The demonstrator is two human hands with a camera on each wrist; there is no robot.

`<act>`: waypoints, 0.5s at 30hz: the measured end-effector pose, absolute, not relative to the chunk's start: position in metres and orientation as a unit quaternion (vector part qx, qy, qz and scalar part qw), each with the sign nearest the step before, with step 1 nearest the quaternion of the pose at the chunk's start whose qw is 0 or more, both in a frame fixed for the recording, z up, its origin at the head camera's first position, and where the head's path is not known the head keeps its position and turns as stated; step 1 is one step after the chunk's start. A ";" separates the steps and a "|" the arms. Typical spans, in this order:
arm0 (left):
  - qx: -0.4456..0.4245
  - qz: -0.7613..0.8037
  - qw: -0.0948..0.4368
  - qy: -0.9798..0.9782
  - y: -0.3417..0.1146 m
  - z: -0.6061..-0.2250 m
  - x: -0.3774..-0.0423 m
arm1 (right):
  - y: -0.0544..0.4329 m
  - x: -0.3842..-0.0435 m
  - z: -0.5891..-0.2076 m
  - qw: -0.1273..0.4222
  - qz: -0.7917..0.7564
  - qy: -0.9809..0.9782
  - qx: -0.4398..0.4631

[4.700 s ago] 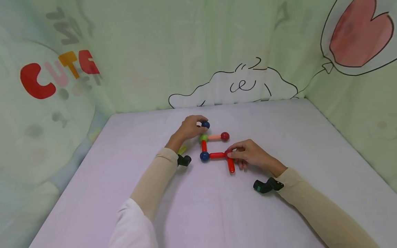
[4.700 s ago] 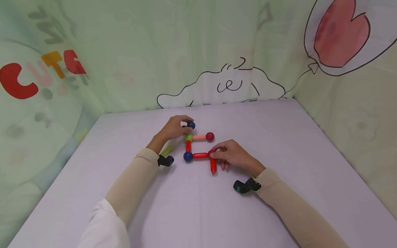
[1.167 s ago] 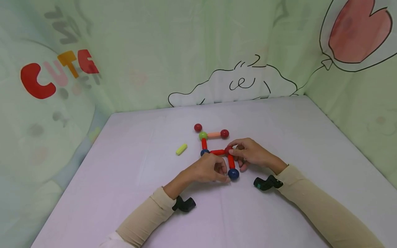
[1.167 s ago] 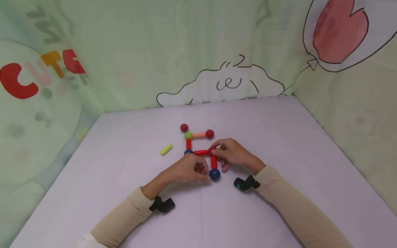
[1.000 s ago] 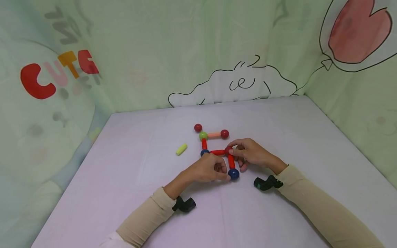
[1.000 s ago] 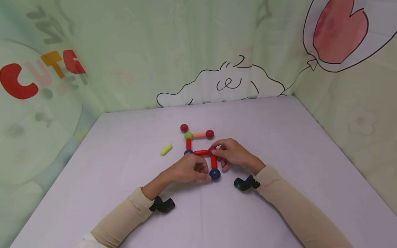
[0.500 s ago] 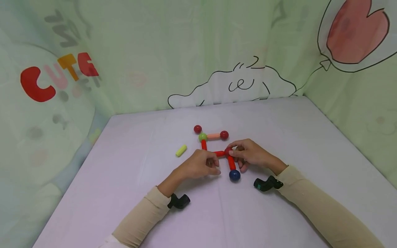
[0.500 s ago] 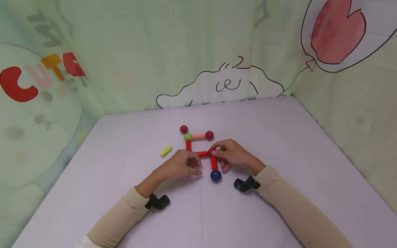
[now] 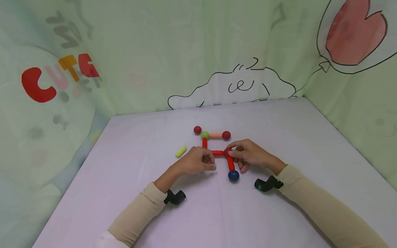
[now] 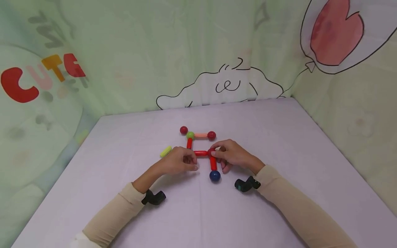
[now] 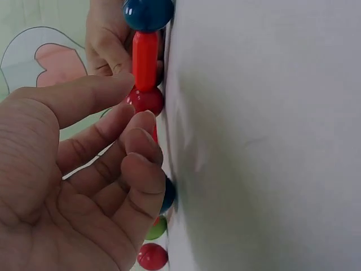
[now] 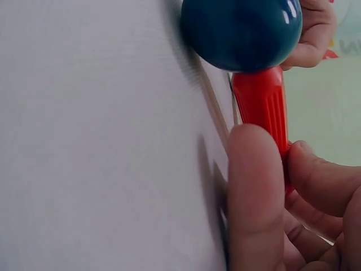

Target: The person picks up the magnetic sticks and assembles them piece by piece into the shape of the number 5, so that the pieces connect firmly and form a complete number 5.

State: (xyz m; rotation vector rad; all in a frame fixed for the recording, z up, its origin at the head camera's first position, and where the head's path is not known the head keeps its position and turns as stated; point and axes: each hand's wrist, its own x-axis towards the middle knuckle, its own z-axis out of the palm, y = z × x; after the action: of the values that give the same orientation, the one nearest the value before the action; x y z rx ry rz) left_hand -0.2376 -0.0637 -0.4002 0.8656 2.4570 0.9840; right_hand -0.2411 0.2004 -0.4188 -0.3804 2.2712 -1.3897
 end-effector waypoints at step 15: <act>0.216 0.359 0.013 0.908 -0.077 -0.387 -0.300 | 0.200 -0.242 -0.415 0.228 -0.494 0.828 -0.137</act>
State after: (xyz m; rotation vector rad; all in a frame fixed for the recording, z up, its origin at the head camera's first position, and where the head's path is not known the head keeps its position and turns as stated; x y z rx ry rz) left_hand -0.3004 -0.0773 -0.3874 0.6719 2.8281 1.1187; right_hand -0.2416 0.2000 -0.4155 -0.3769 2.2793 -1.3610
